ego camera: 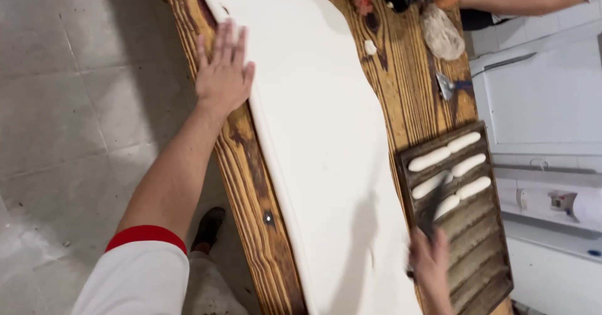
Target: Cutting strips from a large sheet of dough, rolling them into cylindrical shapes, and placing them onto a baking tray.
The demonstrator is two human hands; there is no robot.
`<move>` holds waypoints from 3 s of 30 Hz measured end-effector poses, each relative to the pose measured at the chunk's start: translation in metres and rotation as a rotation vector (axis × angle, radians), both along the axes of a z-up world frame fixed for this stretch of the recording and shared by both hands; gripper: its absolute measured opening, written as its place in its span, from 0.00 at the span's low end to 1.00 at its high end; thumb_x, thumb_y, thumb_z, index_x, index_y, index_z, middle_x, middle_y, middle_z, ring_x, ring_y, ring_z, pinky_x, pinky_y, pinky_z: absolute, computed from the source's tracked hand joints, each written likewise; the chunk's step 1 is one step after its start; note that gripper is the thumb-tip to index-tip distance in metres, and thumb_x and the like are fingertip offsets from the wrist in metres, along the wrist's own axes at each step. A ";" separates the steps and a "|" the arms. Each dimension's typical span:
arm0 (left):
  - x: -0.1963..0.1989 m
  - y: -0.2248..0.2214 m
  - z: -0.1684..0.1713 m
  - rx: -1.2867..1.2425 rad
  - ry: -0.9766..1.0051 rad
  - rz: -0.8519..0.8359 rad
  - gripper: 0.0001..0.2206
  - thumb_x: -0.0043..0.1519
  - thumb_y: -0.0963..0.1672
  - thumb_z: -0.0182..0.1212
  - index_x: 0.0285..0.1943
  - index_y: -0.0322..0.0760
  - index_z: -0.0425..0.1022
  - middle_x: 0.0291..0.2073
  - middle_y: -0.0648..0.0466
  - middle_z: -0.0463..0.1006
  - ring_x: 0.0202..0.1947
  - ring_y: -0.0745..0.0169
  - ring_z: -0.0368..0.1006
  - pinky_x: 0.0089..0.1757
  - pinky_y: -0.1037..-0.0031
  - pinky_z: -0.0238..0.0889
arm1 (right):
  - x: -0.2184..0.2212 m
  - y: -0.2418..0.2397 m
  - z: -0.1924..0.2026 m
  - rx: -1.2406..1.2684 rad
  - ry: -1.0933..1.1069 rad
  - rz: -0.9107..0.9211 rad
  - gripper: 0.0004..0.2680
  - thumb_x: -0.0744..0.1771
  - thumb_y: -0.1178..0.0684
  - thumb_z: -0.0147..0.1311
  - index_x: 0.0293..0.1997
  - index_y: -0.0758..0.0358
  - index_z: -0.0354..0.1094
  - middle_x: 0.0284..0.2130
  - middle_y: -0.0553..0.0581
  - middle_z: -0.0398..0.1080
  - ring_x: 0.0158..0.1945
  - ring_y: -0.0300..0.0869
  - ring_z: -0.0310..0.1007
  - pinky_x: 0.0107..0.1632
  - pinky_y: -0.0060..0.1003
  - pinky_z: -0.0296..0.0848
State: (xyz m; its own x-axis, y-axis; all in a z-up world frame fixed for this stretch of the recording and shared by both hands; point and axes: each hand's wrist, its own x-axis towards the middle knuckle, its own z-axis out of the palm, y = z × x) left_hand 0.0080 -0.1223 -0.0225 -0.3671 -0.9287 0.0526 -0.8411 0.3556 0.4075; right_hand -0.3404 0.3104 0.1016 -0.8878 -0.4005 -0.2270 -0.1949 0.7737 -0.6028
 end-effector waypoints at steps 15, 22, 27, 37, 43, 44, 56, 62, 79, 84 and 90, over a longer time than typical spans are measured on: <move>0.011 -0.066 0.021 0.085 0.004 0.168 0.29 0.74 0.48 0.32 0.83 0.34 0.33 0.82 0.50 0.34 0.81 0.55 0.30 0.70 0.44 0.18 | 0.226 -0.471 -0.049 0.227 0.107 1.219 0.24 0.72 0.48 0.32 0.80 0.45 0.27 0.31 0.71 0.75 0.29 0.65 0.71 0.31 0.54 0.62; 0.012 -0.065 0.015 0.025 -0.043 0.157 0.29 0.75 0.48 0.36 0.84 0.33 0.37 0.81 0.48 0.36 0.81 0.53 0.32 0.71 0.41 0.24 | 0.246 -0.515 -0.057 0.331 0.153 1.258 0.28 0.70 0.44 0.37 0.79 0.47 0.25 0.39 0.66 0.80 0.38 0.71 0.75 0.43 0.63 0.69; 0.012 -0.062 0.027 0.099 -0.052 0.147 0.28 0.75 0.48 0.31 0.83 0.35 0.34 0.82 0.49 0.35 0.81 0.54 0.31 0.71 0.44 0.21 | 0.255 -0.501 -0.023 0.423 0.051 1.209 0.26 0.70 0.43 0.32 0.79 0.46 0.26 0.37 0.74 0.76 0.21 0.65 0.71 0.27 0.58 0.76; 0.005 -0.075 -0.037 -0.183 -0.049 0.166 0.26 0.74 0.48 0.43 0.79 0.27 0.60 0.74 0.36 0.62 0.75 0.39 0.46 0.66 0.38 0.20 | 0.207 -0.314 -0.024 0.429 0.079 1.302 0.24 0.73 0.49 0.34 0.81 0.49 0.28 0.21 0.75 0.72 0.22 0.70 0.69 0.28 0.61 0.63; 0.023 -0.062 -0.027 -0.367 0.242 0.078 0.14 0.74 0.43 0.44 0.55 0.24 0.73 0.49 0.35 0.75 0.49 0.34 0.68 0.48 0.52 0.61 | 0.192 -0.192 -0.010 0.524 -0.001 1.286 0.24 0.73 0.50 0.35 0.81 0.48 0.27 0.14 0.57 0.66 0.14 0.49 0.60 0.20 0.43 0.57; 0.027 -0.052 -0.026 -0.372 0.248 0.050 0.14 0.74 0.43 0.44 0.55 0.24 0.73 0.49 0.35 0.75 0.49 0.34 0.68 0.48 0.52 0.61 | 0.188 -0.172 -0.008 0.515 -0.002 1.258 0.24 0.73 0.50 0.35 0.81 0.48 0.27 0.14 0.57 0.66 0.14 0.49 0.60 0.20 0.43 0.57; -0.001 0.207 0.015 0.071 0.006 -0.390 0.26 0.74 0.48 0.33 0.81 0.35 0.46 0.80 0.48 0.45 0.78 0.50 0.37 0.71 0.58 0.26 | 0.155 0.084 0.010 0.653 0.071 1.217 0.26 0.73 0.53 0.37 0.80 0.36 0.28 0.12 0.52 0.54 0.12 0.46 0.47 0.18 0.44 0.44; -0.026 0.391 -0.008 -0.253 0.232 -0.561 0.25 0.72 0.46 0.38 0.76 0.29 0.65 0.72 0.37 0.65 0.73 0.37 0.56 0.69 0.48 0.41 | 0.141 0.225 0.036 0.776 -0.222 1.129 0.23 0.73 0.49 0.27 0.80 0.37 0.26 0.41 0.73 0.75 0.46 0.65 0.78 0.46 0.56 0.76; -0.069 0.867 -0.013 -0.141 -0.027 -0.996 0.30 0.66 0.53 0.42 0.80 0.54 0.56 0.78 0.54 0.56 0.78 0.53 0.47 0.71 0.45 0.34 | 0.096 0.681 0.048 0.833 -0.179 0.990 0.22 0.74 0.49 0.25 0.79 0.28 0.27 0.40 0.68 0.76 0.42 0.61 0.79 0.45 0.52 0.75; -0.074 0.964 -0.012 -0.141 0.011 -1.233 0.32 0.62 0.54 0.46 0.80 0.57 0.53 0.79 0.56 0.53 0.78 0.56 0.46 0.71 0.43 0.35 | 0.091 0.799 0.036 0.855 -0.143 0.884 0.24 0.72 0.47 0.31 0.77 0.18 0.28 0.39 0.60 0.75 0.41 0.56 0.80 0.43 0.50 0.77; -0.104 1.057 -0.009 -0.168 0.205 -1.478 0.31 0.63 0.54 0.48 0.79 0.56 0.57 0.76 0.55 0.57 0.76 0.57 0.51 0.68 0.40 0.38 | 0.098 0.938 0.041 1.064 -0.102 0.785 0.32 0.70 0.52 0.46 0.75 0.12 0.27 0.38 0.51 0.73 0.39 0.45 0.79 0.43 0.42 0.79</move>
